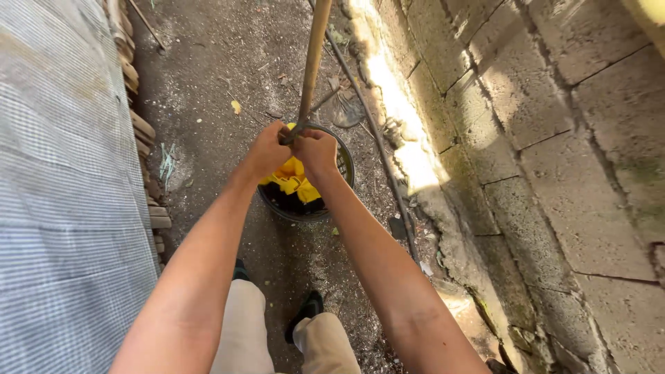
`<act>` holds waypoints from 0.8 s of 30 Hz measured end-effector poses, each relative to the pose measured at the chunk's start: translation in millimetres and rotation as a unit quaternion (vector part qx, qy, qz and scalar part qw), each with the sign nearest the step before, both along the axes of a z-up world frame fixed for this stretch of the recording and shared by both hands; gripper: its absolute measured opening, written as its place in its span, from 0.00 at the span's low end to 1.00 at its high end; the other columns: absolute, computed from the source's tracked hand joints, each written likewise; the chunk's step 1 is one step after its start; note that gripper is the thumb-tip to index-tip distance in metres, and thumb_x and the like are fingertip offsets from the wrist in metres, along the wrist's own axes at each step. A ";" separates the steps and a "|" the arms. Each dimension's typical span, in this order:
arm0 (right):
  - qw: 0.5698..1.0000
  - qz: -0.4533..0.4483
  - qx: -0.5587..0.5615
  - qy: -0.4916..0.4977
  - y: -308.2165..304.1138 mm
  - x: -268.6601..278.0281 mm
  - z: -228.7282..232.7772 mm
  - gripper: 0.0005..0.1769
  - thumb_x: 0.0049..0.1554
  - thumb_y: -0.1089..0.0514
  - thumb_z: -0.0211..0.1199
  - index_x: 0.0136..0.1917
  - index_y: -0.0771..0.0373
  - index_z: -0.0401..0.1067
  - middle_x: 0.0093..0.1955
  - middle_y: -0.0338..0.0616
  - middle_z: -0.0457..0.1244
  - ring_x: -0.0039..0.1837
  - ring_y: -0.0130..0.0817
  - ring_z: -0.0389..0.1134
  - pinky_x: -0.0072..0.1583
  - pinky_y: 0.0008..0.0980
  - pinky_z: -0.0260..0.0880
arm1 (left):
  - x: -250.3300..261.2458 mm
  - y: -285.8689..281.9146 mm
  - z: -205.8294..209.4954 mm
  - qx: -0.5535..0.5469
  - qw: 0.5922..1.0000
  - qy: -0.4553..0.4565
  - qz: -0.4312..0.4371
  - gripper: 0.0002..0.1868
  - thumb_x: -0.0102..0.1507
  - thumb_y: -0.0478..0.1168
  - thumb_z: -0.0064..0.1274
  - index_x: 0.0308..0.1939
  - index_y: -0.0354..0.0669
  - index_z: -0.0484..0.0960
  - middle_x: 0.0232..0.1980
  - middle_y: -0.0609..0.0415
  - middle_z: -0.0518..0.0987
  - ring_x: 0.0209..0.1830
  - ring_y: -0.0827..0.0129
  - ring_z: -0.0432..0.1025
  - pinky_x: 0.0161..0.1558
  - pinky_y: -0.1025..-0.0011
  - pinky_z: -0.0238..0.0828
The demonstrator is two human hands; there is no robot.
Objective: Hanging shirts on a rod using plastic hangers
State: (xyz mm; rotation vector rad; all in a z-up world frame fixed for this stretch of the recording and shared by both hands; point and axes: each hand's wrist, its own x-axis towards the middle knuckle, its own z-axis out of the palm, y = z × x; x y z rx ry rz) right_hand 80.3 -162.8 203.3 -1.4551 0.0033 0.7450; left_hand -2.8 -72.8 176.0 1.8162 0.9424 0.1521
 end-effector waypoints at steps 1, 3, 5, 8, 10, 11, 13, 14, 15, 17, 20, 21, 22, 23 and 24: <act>1.000 0.001 0.002 -0.002 1.2 -1.3 3.2 0.20 0.47 0.69 0.67 0.54 0.75 0.73 0.35 0.52 0.65 0.35 0.41 0.73 0.41 0.36 0.78 | -3.0 -6.6 24.2 0.002 1.000 -0.002 0.001 0.17 0.55 0.44 0.59 0.49 0.57 0.80 0.44 0.51 0.83 0.53 0.55 0.78 0.53 0.56 0.73; 0.997 0.011 -0.025 -0.075 2.0 -1.8 8.2 0.12 0.37 0.67 0.65 0.38 0.65 0.79 0.27 0.50 0.64 0.31 0.38 0.71 0.36 0.34 0.74 | -7.3 -21.9 70.5 0.055 0.998 0.016 -0.019 0.17 0.58 0.38 0.52 0.52 0.49 0.79 0.46 0.42 0.83 0.57 0.46 0.76 0.55 0.50 0.72; 0.998 0.020 -0.008 -0.061 -2.3 -8.7 36.0 0.17 0.37 0.69 0.65 0.43 0.69 0.78 0.32 0.54 0.64 0.36 0.41 0.71 0.38 0.38 0.74 | -9.3 -26.7 89.0 0.073 0.997 0.013 -0.033 0.19 0.59 0.35 0.52 0.54 0.45 0.77 0.48 0.37 0.81 0.58 0.41 0.74 0.57 0.48 0.71; 0.996 0.072 -0.003 -0.058 -10.6 -1.2 49.7 0.19 0.37 0.67 0.71 0.46 0.69 0.79 0.35 0.53 0.65 0.39 0.40 0.71 0.40 0.40 0.74 | -6.4 -29.7 92.9 0.111 0.992 0.003 -0.056 0.19 0.59 0.32 0.53 0.54 0.41 0.75 0.48 0.32 0.80 0.58 0.35 0.73 0.57 0.44 0.71; 0.991 0.114 -0.014 -0.070 -17.9 2.0 64.7 0.17 0.38 0.63 0.77 0.43 0.65 0.80 0.35 0.48 0.65 0.38 0.34 0.69 0.39 0.39 0.74 | -4.0 -32.9 99.5 0.133 0.989 -0.006 -0.066 0.17 0.58 0.32 0.54 0.52 0.39 0.75 0.46 0.31 0.80 0.56 0.34 0.74 0.55 0.43 0.71; 0.990 0.122 -0.001 -0.073 -21.3 -1.4 79.3 0.14 0.40 0.63 0.76 0.42 0.66 0.78 0.33 0.48 0.64 0.36 0.32 0.68 0.38 0.33 0.73 | -5.1 -35.1 108.3 0.136 0.988 -0.004 -0.071 0.16 0.59 0.33 0.54 0.51 0.41 0.77 0.45 0.33 0.81 0.55 0.35 0.75 0.54 0.43 0.72; 0.989 0.130 0.012 -0.076 -23.7 -3.2 88.5 0.12 0.43 0.63 0.75 0.40 0.68 0.75 0.31 0.47 0.64 0.33 0.30 0.67 0.37 0.27 0.72 | -5.1 -33.9 116.1 0.141 0.987 -0.003 -0.075 0.15 0.59 0.34 0.54 0.51 0.42 0.78 0.45 0.35 0.82 0.54 0.36 0.75 0.53 0.44 0.73; 0.992 0.114 0.013 -0.045 -22.8 -1.5 83.1 0.14 0.47 0.60 0.75 0.43 0.70 0.76 0.35 0.51 0.66 0.35 0.34 0.69 0.38 0.32 0.75 | -4.2 -30.5 115.2 0.139 0.987 -0.001 -0.086 0.17 0.57 0.36 0.58 0.50 0.42 0.79 0.46 0.36 0.82 0.55 0.35 0.75 0.54 0.43 0.73; 0.995 0.099 0.012 -0.013 -22.9 -0.8 76.8 0.17 0.51 0.57 0.74 0.47 0.72 0.76 0.39 0.55 0.68 0.37 0.38 0.71 0.40 0.36 0.79 | -4.4 -28.3 113.3 0.135 0.986 0.002 -0.096 0.18 0.55 0.38 0.62 0.49 0.42 0.81 0.47 0.37 0.83 0.56 0.35 0.75 0.54 0.42 0.73; 0.999 0.036 0.026 0.026 -20.0 3.7 71.2 0.17 0.50 0.60 0.72 0.48 0.74 0.73 0.41 0.56 0.65 0.40 0.41 0.70 0.40 0.41 0.75 | -7.8 -33.3 127.5 0.167 0.979 0.046 -0.110 0.18 0.56 0.42 0.61 0.51 0.48 0.81 0.48 0.40 0.83 0.57 0.39 0.75 0.55 0.43 0.74; 0.996 -0.047 0.026 0.078 -12.4 -8.2 87.4 0.15 0.49 0.63 0.66 0.48 0.74 0.70 0.44 0.55 0.61 0.44 0.44 0.68 0.41 0.42 0.75 | -20.1 -24.9 105.0 0.307 0.941 0.066 -0.125 0.19 0.57 0.48 0.61 0.52 0.55 0.81 0.43 0.49 0.82 0.53 0.49 0.75 0.52 0.50 0.70; 0.994 -0.070 0.009 0.089 -10.0 -12.5 97.3 0.14 0.49 0.63 0.63 0.47 0.72 0.68 0.46 0.53 0.60 0.44 0.44 0.67 0.41 0.38 0.79 | -22.4 -19.7 90.1 0.409 0.903 0.039 -0.127 0.20 0.56 0.51 0.60 0.52 0.57 0.79 0.36 0.55 0.81 0.49 0.55 0.75 0.48 0.54 0.65; 0.994 -0.068 0.011 0.087 -6.8 -12.5 105.4 0.14 0.49 0.63 0.63 0.47 0.72 0.68 0.46 0.53 0.60 0.44 0.44 0.67 0.41 0.38 0.79 | -31.0 -20.6 104.4 0.411 0.902 0.038 -0.124 0.20 0.56 0.51 0.60 0.52 0.57 0.79 0.36 0.55 0.81 0.49 0.55 0.75 0.48 0.54 0.65; 0.992 -0.095 -0.006 0.084 -7.7 -14.7 111.5 0.16 0.48 0.63 0.63 0.49 0.73 0.68 0.47 0.55 0.61 0.45 0.45 0.68 0.40 0.38 0.80 | -41.8 -25.8 116.8 0.451 0.887 0.014 -0.093 0.27 0.50 0.42 0.60 0.55 0.53 0.77 0.43 0.53 0.78 0.52 0.55 0.71 0.51 0.54 0.61; 0.989 -0.123 -0.022 0.081 -8.6 -16.8 117.6 0.18 0.47 0.63 0.62 0.51 0.73 0.68 0.48 0.57 0.62 0.45 0.47 0.69 0.39 0.39 0.81 | -52.4 -31.1 129.2 0.490 0.869 -0.010 -0.062 0.36 0.45 0.33 0.60 0.59 0.48 0.74 0.49 0.51 0.74 0.56 0.54 0.68 0.53 0.54 0.57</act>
